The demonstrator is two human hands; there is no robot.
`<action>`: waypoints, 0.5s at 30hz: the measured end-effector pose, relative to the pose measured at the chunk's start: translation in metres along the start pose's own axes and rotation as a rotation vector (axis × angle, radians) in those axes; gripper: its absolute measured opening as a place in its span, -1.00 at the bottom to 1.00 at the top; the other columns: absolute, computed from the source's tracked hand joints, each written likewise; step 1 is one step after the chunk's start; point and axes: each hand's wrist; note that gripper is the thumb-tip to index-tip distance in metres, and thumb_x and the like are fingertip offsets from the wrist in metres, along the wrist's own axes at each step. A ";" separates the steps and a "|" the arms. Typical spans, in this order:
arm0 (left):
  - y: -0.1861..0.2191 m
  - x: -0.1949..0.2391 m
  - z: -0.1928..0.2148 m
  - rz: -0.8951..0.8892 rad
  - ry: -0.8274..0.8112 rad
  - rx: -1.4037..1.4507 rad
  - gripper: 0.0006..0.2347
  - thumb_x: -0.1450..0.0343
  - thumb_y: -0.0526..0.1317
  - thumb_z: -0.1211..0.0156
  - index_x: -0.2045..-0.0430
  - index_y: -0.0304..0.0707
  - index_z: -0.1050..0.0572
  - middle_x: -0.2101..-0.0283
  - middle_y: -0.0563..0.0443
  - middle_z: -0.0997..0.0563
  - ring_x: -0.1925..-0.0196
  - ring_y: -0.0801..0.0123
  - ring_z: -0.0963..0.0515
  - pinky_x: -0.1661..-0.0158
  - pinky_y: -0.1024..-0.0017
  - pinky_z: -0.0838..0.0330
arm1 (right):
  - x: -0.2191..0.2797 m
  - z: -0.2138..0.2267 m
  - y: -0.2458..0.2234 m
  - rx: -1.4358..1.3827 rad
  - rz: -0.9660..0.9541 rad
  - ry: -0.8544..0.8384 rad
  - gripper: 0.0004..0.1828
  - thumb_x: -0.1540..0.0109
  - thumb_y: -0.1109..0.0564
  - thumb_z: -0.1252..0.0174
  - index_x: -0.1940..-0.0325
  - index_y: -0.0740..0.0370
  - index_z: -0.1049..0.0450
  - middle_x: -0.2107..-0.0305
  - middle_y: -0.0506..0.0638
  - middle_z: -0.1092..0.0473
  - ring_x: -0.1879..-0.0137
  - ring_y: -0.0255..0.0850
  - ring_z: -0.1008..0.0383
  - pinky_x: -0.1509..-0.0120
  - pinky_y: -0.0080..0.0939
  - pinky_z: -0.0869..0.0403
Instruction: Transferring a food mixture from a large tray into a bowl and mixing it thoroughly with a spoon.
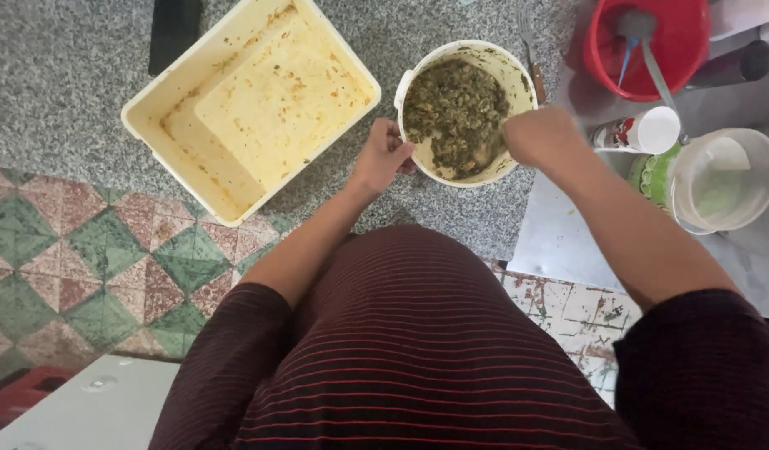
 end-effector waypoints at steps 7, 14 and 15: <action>-0.003 -0.002 0.002 -0.023 -0.019 0.023 -0.68 -0.56 -0.29 -0.01 -0.08 -0.56 -0.12 0.23 -0.37 -0.55 0.24 0.07 -0.71 0.27 0.12 -0.72 | -0.003 -0.008 -0.040 -0.824 0.033 -0.211 -0.63 -0.38 0.10 -0.03 -0.14 0.39 -0.56 0.07 0.39 -0.53 -0.08 0.25 -0.55 -0.20 0.21 -0.45; -0.023 -0.013 0.002 -0.029 -0.027 0.016 -0.64 -0.54 -0.24 -0.07 -0.06 -0.58 -0.13 0.28 -0.31 -0.56 0.31 0.15 -0.71 0.30 0.21 -0.71 | -0.045 -0.014 -0.032 -1.063 -0.117 0.163 -0.67 -0.43 0.03 -0.02 -0.21 0.16 -0.50 0.28 0.10 -0.48 0.23 -0.04 -0.53 0.20 0.01 -0.50; -0.022 -0.012 0.005 -0.031 -0.028 -0.012 -0.64 -0.54 -0.24 -0.07 -0.06 -0.58 -0.13 0.28 -0.28 -0.57 0.31 0.17 -0.72 0.31 0.24 -0.70 | -0.066 -0.030 -0.024 -0.876 -0.133 0.197 -0.62 -0.45 0.01 0.05 -0.31 0.08 -0.45 0.12 0.11 -0.50 0.08 0.05 -0.57 0.12 0.10 -0.54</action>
Point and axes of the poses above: each hand's wrist, its own x-axis away from the middle knuckle, its own z-axis out of the back of the hand, y = z × x
